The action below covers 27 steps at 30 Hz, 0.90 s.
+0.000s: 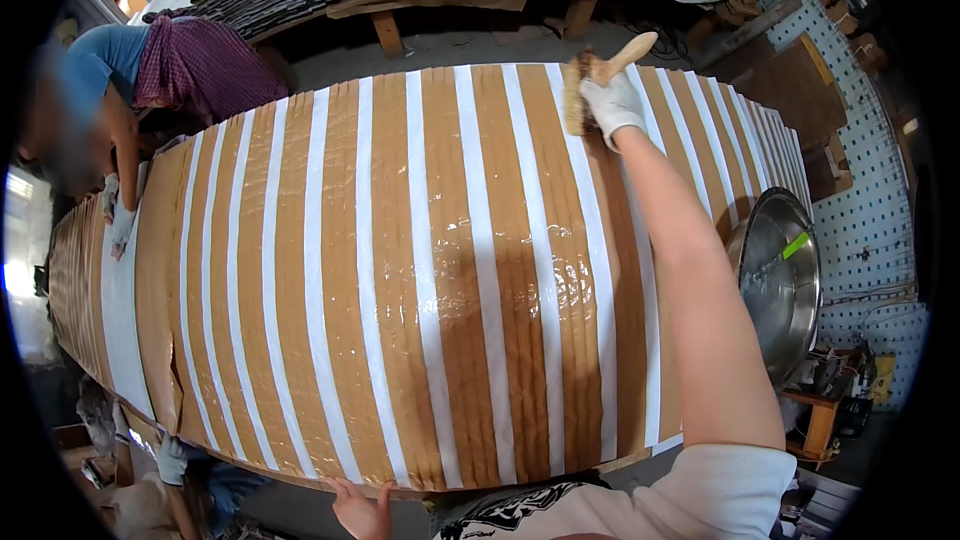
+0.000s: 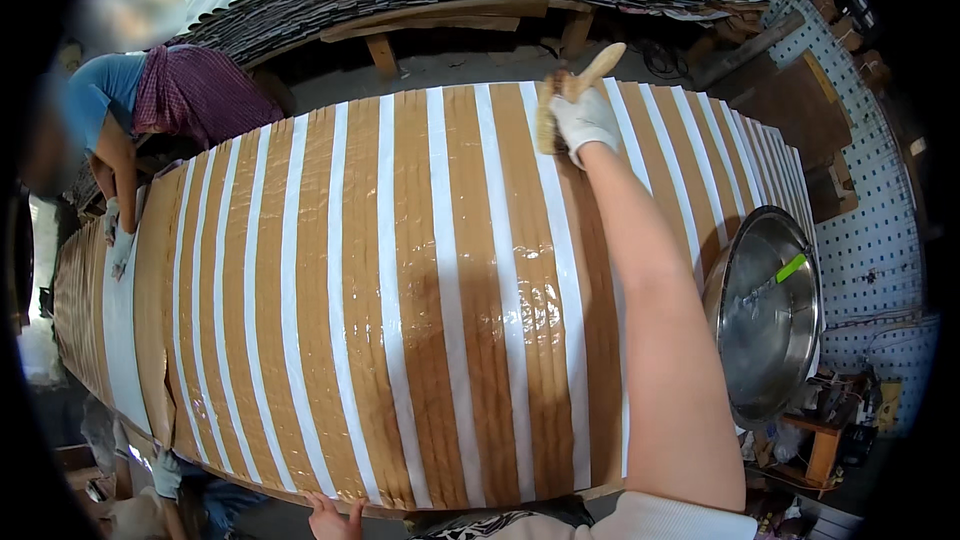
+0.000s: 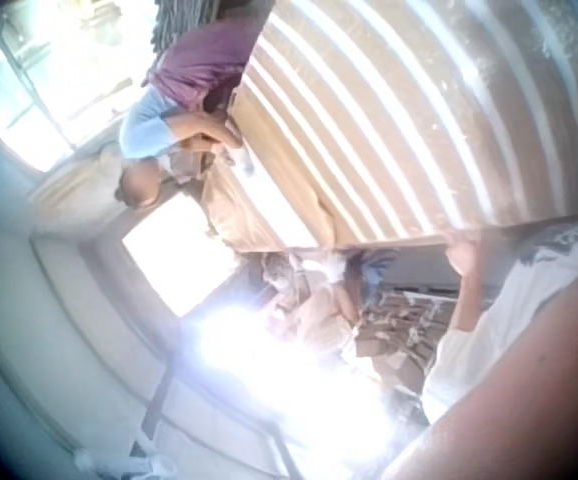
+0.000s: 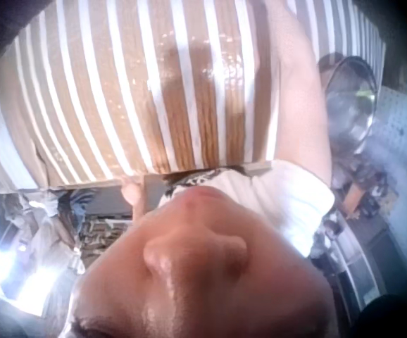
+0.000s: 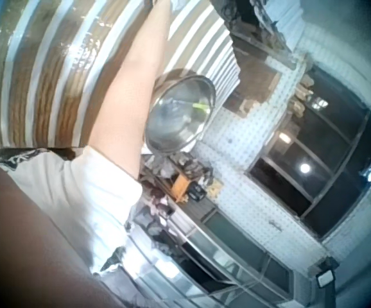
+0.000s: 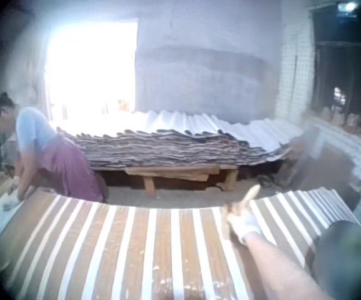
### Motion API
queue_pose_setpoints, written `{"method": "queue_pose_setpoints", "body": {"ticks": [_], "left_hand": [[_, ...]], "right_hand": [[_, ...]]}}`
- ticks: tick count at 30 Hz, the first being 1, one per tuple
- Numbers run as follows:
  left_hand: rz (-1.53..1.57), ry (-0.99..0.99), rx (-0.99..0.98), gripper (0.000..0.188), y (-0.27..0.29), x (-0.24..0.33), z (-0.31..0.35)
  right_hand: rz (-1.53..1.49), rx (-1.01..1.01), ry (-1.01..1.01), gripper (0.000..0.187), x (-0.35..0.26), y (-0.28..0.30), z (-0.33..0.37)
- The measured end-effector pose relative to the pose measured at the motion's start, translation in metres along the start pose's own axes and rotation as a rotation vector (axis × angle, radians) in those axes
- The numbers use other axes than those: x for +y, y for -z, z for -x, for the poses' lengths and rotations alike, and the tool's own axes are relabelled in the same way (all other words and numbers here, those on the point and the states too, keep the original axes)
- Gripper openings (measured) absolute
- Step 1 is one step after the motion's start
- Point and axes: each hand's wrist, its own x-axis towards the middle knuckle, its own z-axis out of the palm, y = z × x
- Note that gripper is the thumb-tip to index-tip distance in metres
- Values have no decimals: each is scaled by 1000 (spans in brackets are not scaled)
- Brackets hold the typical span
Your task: The person repeatedly dips a brush into a metal bowl and applies a clear liquid to the surface of a large, striped, curved object. The person works along the length of the object, smoothing the applied liquid with the brush.
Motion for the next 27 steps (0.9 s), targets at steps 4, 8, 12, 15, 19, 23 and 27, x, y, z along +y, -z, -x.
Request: {"method": "queue_pose_setpoints", "body": {"ticks": [4,8,12,15,19,23,27], "left_hand": [[-63,-73,68,95,13,16,4],[-6,93,-51,100,32,37,8],[27,0,18,92,-41,-23,-1],[-383,-169,5,83,-74,-44,-6],[-344,-205,-31,82,-47,-33,1],[-307,-157,136,86,-6,8,17],[-144,-99,173,90,-1,16,13]], "right_hand": [[243,-64,171,52,-22,54,-16],[276,-384,505,46,-50,43,-9],[333,-265,432,37,-61,-21,-6],[343,-124,442,36,-69,-31,-35],[348,37,469,40,-102,-30,-30],[376,-137,661,39,-106,-60,-3],[523,-47,515,35,-137,-90,11]]}}
